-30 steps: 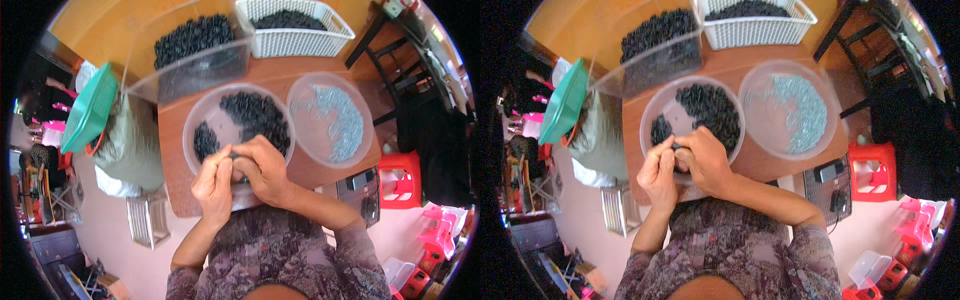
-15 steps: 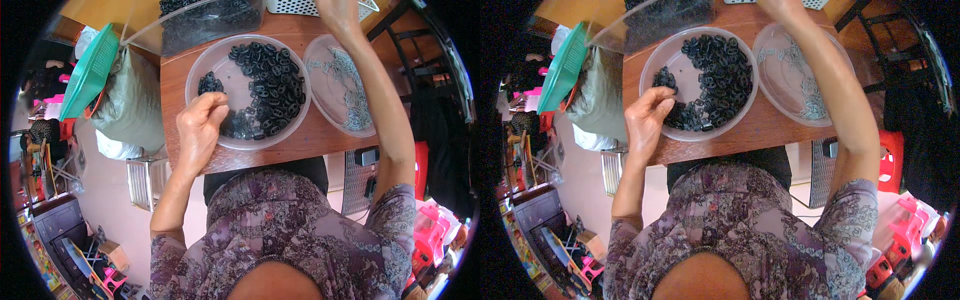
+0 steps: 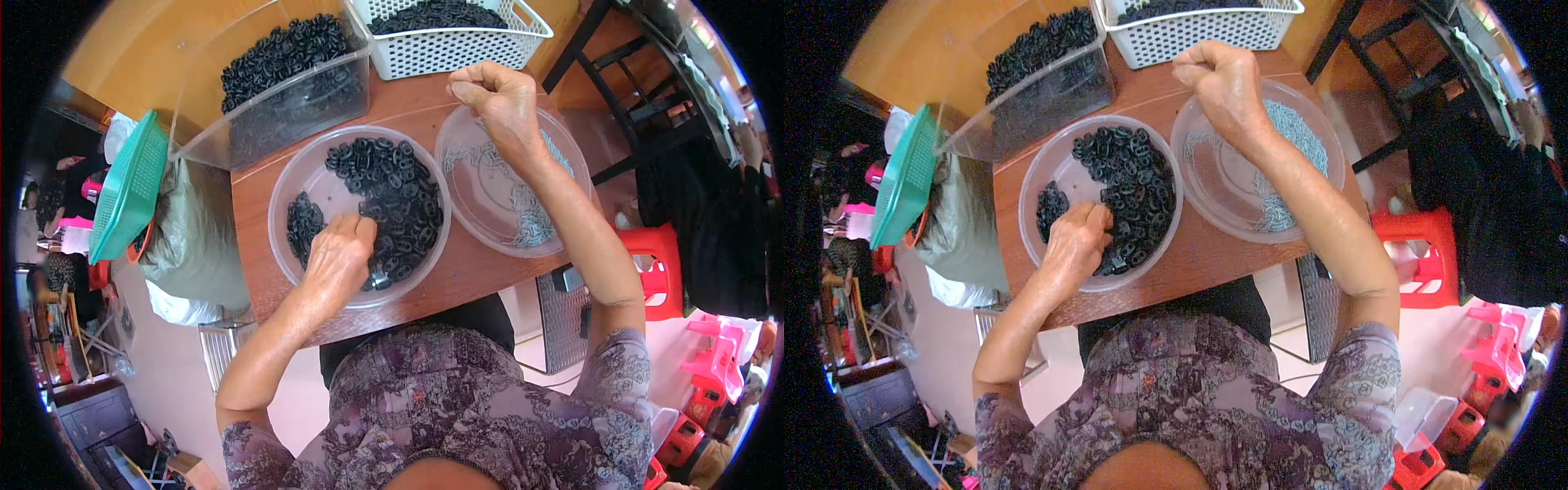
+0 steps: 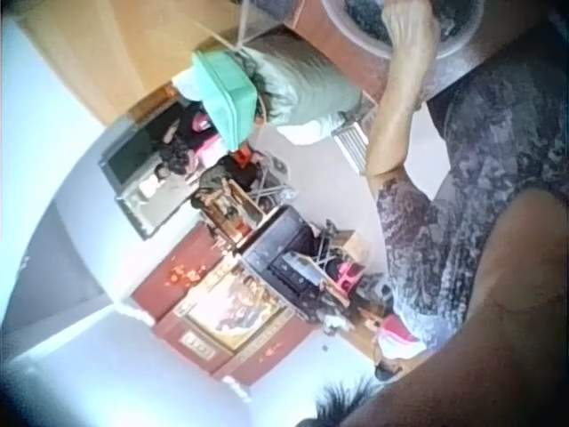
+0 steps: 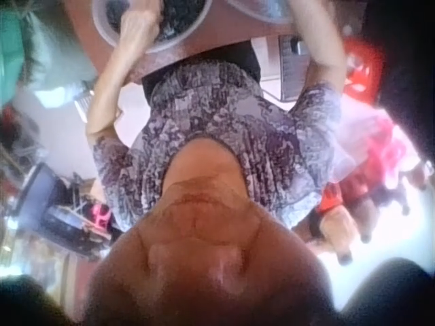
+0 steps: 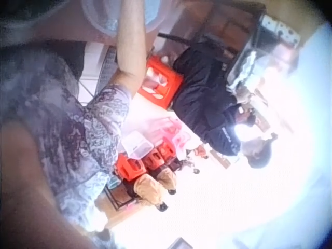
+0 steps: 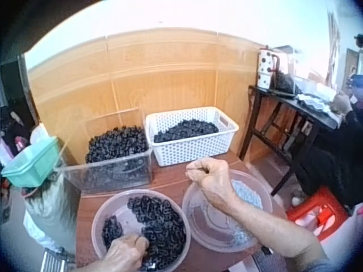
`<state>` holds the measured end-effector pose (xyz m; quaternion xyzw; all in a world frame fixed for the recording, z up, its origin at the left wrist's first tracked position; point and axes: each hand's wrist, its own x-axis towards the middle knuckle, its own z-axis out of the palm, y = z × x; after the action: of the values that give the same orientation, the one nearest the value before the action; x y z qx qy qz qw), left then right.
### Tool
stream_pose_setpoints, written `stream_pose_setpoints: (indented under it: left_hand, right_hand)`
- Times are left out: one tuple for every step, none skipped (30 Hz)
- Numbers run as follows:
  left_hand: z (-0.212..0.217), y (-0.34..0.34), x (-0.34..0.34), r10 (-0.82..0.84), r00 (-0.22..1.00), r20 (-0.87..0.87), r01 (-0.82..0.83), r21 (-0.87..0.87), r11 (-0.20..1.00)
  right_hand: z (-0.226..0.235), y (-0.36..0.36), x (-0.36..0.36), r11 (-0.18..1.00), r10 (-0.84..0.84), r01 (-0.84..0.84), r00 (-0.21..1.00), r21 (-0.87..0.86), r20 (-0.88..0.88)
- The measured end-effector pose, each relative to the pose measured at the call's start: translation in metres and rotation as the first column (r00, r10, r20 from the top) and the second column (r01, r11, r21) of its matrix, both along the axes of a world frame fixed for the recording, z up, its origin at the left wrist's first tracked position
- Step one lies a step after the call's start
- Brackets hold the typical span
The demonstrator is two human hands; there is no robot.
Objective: The person repeatedly picks up small pins and plastic cord lock components from trays and assembles them together by hand.
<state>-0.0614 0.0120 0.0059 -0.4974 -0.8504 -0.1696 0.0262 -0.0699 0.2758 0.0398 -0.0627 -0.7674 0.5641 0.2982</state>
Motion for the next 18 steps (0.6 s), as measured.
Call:
stream_pose_setpoints:
  left_hand:
    - [0.001,-0.002,0.002,0.011,0.995,0.102,-0.011,-0.002,1.0]
    - [0.001,-0.004,0.003,0.022,0.978,0.207,-0.021,-0.007,1.0]
    - [0.002,-0.006,0.003,0.014,0.976,0.217,-0.012,-0.009,1.0]
    - [0.006,-0.006,0.002,0.022,0.98,0.197,-0.019,-0.019,1.0]
    - [0.009,-0.006,0.001,0.03,0.983,0.179,-0.025,-0.027,0.999]
    - [0.011,-0.007,0.004,0.0,0.988,0.157,0.002,-0.015,1.0]
    - [0.012,-0.008,0.004,-0.018,0.986,0.166,0.02,-0.012,1.0]
    - [0.013,-0.009,0.004,-0.015,0.986,0.166,0.019,-0.025,1.0]
    - [0.013,-0.009,0.004,-0.011,0.986,0.166,0.017,-0.037,0.999]
    - [0.013,-0.011,0.005,0.002,0.987,0.159,0.005,-0.044,0.999]
    - [0.011,-0.012,0.006,-0.001,0.987,0.164,0.008,-0.044,0.999]
    - [0.01,-0.013,0.008,-0.023,0.993,0.114,0.028,-0.044,0.999]
    - [0.009,-0.013,0.009,-0.05,0.997,0.061,0.053,-0.046,0.998]
    - [0.01,-0.013,0.011,-0.055,0.997,0.061,0.058,-0.048,0.997]
    - [0.011,-0.013,0.013,-0.042,0.999,0.025,0.043,-0.051,0.998]
    - [0.012,-0.014,0.016,-0.031,0.999,-0.01,0.031,-0.053,0.998]
    - [0.013,-0.014,0.018,-0.035,0.999,-0.011,0.034,-0.057,0.998]
    - [0.013,-0.014,0.019,-0.027,0.999,-0.019,0.027,-0.03,0.999]
  right_hand:
    - [0.004,-0.002,0.005,1.0,-0.005,0.005,1.0,-0.01,0.009]
    - [0.007,-0.004,0.008,1.0,-0.011,0.012,1.0,-0.022,0.022]
    - [0.008,-0.006,0.01,0.999,-0.02,0.021,0.999,-0.024,0.033]
    - [0.009,-0.005,0.013,0.999,0.03,-0.03,1.0,-0.021,-0.006]
    - [0.008,-0.004,0.017,0.997,0.079,-0.08,0.996,-0.015,-0.044]
    - [0.001,-0.004,0.023,0.997,0.075,-0.075,0.997,0.01,-0.018]
    - [-0.008,0.001,0.026,0.998,0.057,-0.057,0.998,0.012,-0.009]
    - [-0.017,0.008,0.03,0.993,0.037,-0.041,0.999,0.109,0.04]
    - [-0.023,0.015,0.035,0.978,0.013,-0.031,0.996,0.206,0.087]
    - [-0.025,0.019,0.04,0.97,-0.013,-0.025,0.988,0.241,0.155]
    - [-0.027,0.021,0.046,0.97,-0.016,-0.023,0.987,0.24,0.159]
    - [-0.03,0.022,0.053,0.941,-0.003,-0.064,0.981,0.332,0.195]
    - [-0.033,0.023,0.058,0.903,0.002,-0.101,0.973,0.418,0.23]
    - [-0.038,0.021,0.059,0.904,-0.001,-0.097,0.973,0.415,0.23]
    - [-0.044,0.017,0.057,0.795,0.046,-0.123,0.989,0.595,0.143]
    - [-0.046,0.012,0.056,0.651,0.108,-0.122,0.992,0.75,0.068]
    - [-0.046,0.008,0.056,0.654,0.104,-0.119,0.992,0.747,0.066]
    - [-0.044,0.004,0.056,0.578,0.091,-0.149,0.989,0.802,0.119]
